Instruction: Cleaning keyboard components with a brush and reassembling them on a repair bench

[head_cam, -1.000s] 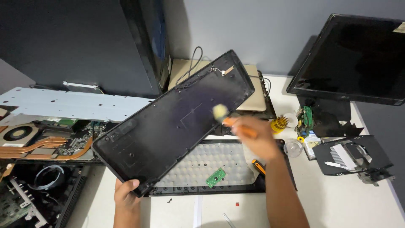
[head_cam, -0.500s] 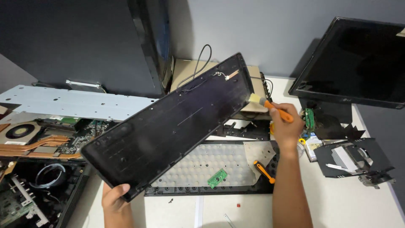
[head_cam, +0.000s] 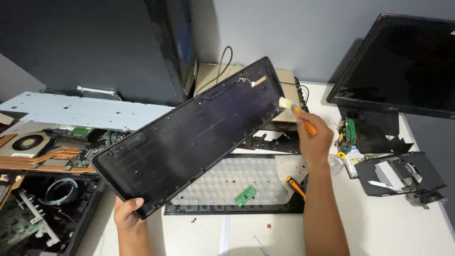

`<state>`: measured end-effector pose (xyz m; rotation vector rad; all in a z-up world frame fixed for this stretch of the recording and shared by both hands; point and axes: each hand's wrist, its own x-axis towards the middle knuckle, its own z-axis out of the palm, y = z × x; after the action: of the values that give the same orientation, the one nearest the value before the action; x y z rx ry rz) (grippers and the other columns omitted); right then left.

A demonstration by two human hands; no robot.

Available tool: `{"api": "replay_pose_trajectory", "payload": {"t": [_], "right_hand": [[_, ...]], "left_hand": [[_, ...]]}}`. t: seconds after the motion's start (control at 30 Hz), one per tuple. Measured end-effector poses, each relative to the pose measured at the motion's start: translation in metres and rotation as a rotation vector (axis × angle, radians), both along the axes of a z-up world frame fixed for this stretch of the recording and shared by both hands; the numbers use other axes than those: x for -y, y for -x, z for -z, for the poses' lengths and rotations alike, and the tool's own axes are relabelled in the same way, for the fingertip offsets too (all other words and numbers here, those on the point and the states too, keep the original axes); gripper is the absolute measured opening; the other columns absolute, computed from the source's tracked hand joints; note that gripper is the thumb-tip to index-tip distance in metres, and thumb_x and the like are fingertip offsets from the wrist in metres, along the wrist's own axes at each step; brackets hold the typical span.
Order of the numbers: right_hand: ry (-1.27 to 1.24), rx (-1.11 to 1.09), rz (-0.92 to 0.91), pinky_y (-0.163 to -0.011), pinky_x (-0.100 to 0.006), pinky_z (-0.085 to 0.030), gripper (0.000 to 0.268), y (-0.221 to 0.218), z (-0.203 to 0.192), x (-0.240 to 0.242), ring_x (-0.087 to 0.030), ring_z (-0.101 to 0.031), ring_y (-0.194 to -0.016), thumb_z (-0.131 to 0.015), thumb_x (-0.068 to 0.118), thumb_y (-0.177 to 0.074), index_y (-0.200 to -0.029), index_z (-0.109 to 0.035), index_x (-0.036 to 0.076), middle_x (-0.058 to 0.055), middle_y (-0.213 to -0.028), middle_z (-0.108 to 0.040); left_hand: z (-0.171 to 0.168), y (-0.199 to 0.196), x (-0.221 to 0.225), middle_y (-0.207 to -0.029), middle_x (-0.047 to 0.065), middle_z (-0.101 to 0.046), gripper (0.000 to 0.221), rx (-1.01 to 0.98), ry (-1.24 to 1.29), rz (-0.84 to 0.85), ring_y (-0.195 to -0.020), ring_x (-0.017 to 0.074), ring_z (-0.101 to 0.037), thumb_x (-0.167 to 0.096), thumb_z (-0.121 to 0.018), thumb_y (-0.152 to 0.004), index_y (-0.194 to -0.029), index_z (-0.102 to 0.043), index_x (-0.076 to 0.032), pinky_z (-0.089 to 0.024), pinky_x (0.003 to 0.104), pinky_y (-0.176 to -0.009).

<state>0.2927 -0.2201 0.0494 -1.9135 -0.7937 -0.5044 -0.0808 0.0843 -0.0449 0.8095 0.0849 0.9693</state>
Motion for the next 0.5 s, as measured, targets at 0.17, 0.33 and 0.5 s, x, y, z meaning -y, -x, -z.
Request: {"api": "replay_pose_trajectory", "payload": {"t": [0.17,0.33,0.5], "right_hand": [[-0.109,-0.116,-0.253,-0.096,-0.046,-0.054,0.007,0.033,-0.001,-0.024,-0.036,-0.073,-0.104,-0.076,0.006,-0.091,-0.097,-0.078,0.009,-0.016,-0.103,-0.077],[-0.162,-0.313,-0.682,-0.095,-0.045,-0.055,0.009,0.047,-0.007,-0.035,-0.034,-0.076,-0.102,-0.075,0.012,-0.088,-0.082,-0.079,0.006,-0.015,-0.095,-0.081],[0.008,0.107,-0.02,-0.094,-0.043,-0.056,0.014,0.015,0.015,-0.023,-0.033,-0.072,-0.106,-0.074,0.005,-0.092,-0.101,-0.08,0.014,-0.011,-0.112,-0.077]], "left_hand": [[0.003,0.0,0.001,-0.111,0.027,-0.069,0.084,0.016,0.019,0.019,-0.096,0.0374,-0.072,0.002,-0.058,-0.059,-0.143,-0.051,0.01,-0.058,0.057,-0.081],[0.006,0.002,0.002,-0.114,0.027,-0.068,0.083,0.012,0.03,0.033,-0.1,0.0386,-0.071,0.001,-0.059,-0.061,-0.143,-0.051,0.01,-0.057,0.057,-0.084],[0.009,0.001,0.001,-0.119,0.027,-0.067,0.082,0.03,0.051,0.041,-0.104,0.0401,-0.07,0.001,-0.061,-0.063,-0.144,-0.05,0.009,-0.056,0.057,-0.088]]}}
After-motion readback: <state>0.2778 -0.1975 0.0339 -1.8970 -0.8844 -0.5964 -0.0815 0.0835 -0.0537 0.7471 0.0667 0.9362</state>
